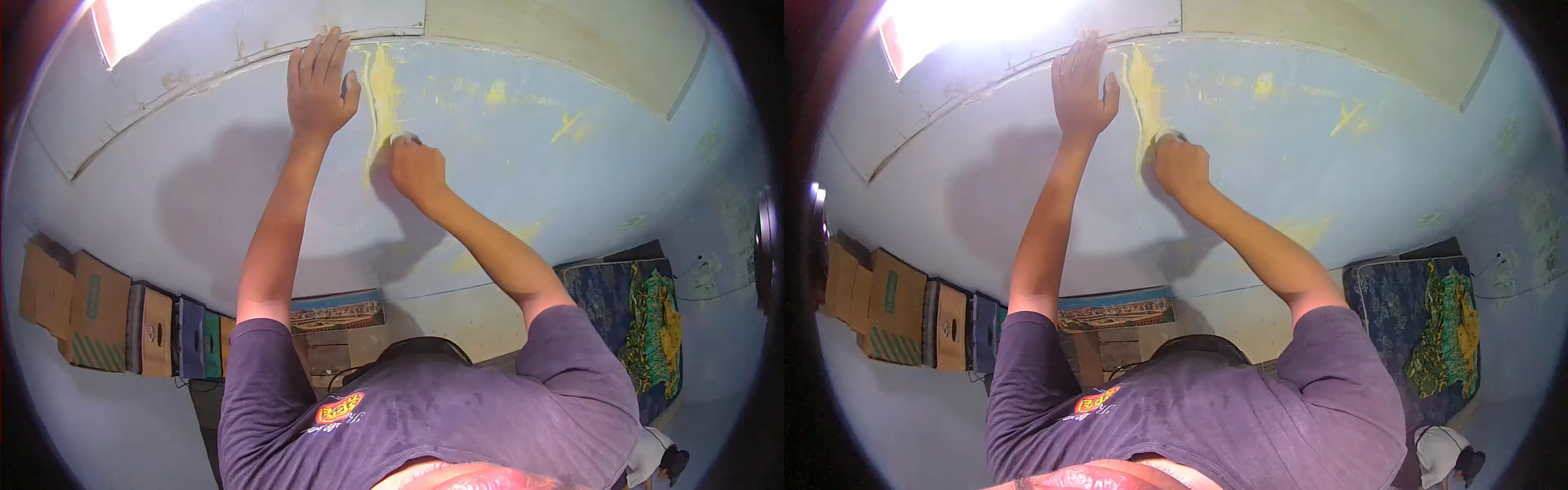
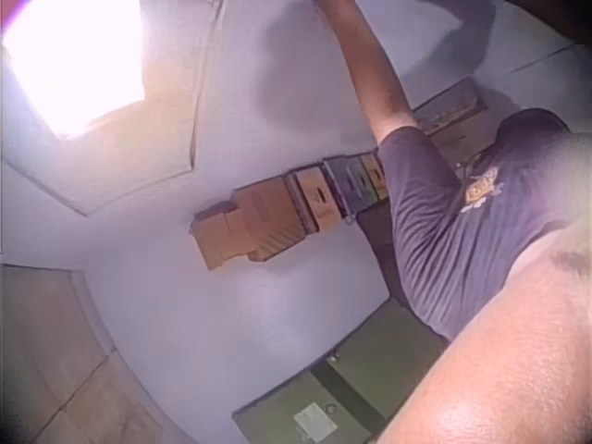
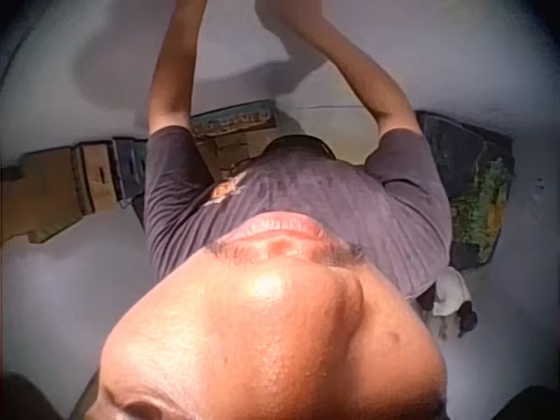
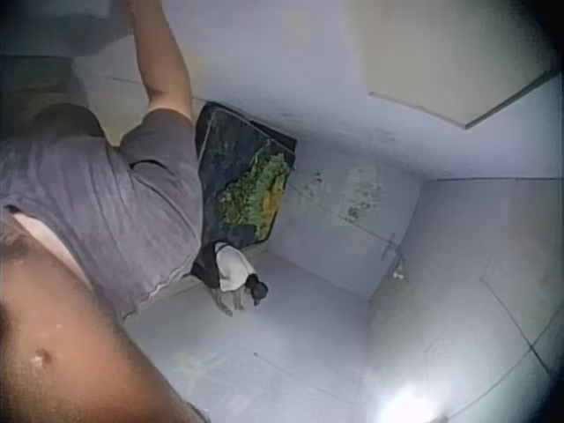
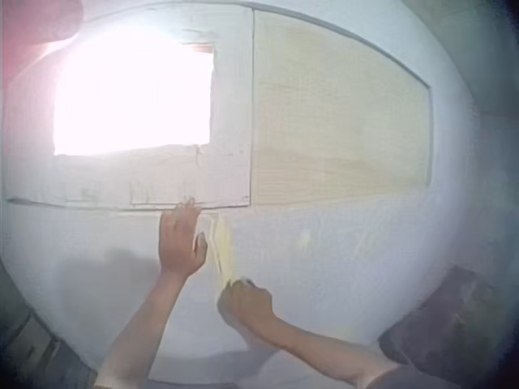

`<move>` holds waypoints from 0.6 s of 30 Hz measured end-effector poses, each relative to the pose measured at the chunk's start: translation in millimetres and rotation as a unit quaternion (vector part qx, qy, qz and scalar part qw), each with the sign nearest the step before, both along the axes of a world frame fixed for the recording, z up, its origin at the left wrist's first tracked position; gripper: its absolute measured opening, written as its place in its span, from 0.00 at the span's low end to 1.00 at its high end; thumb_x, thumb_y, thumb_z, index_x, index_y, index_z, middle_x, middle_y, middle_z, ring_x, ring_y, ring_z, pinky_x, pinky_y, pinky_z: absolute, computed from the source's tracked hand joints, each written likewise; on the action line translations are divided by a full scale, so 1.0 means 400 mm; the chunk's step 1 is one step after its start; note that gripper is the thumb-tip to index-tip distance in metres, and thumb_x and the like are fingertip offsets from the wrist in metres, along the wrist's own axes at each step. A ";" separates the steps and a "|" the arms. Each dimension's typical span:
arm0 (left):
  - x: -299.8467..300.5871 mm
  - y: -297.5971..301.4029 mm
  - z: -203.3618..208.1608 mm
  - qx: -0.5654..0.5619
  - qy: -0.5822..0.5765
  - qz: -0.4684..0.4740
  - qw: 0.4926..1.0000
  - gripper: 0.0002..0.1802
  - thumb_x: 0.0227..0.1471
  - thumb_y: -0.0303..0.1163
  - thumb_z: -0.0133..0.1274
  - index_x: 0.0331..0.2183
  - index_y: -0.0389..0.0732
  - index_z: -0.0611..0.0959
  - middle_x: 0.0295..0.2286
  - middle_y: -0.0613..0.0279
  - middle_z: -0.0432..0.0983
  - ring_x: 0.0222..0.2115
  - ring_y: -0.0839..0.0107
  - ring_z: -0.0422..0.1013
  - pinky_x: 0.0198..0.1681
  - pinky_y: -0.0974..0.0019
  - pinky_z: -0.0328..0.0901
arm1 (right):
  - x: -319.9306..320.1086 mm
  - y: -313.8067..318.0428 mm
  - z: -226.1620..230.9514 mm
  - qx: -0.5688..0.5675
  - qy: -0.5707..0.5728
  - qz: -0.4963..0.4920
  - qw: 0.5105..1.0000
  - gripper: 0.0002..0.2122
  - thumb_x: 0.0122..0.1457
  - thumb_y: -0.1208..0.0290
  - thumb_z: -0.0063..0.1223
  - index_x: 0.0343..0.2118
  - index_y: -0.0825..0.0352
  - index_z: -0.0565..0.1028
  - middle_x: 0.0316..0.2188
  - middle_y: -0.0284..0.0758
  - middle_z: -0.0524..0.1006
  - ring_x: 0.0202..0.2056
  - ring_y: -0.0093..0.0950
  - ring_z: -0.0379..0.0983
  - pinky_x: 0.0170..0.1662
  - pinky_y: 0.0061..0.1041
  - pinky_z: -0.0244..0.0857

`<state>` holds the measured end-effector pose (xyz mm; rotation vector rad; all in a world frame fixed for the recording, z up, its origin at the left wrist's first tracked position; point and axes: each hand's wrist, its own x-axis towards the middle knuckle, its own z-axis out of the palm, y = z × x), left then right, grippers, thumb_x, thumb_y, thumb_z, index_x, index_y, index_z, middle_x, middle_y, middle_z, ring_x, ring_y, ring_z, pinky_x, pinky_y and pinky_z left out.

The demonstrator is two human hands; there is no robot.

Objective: The person sands a wall surface using a piece of sandpaper. They hold the sandpaper with one or both hands and repeatedly rub it against yellow patches on the wall, pausing to check the progress.

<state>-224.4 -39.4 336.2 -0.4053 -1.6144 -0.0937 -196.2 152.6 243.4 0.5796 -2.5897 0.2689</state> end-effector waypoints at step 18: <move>0.222 0.243 -0.311 0.194 -0.209 -0.195 0.938 0.37 0.55 0.30 0.55 0.66 0.37 0.67 0.67 0.43 0.57 0.69 0.48 0.51 0.70 0.43 0.45 | 0.214 0.411 -0.258 -0.662 -0.426 0.186 0.589 0.05 0.62 0.76 0.58 0.37 0.61 0.72 0.29 0.26 0.77 0.30 0.16 0.73 0.33 0.18 0.66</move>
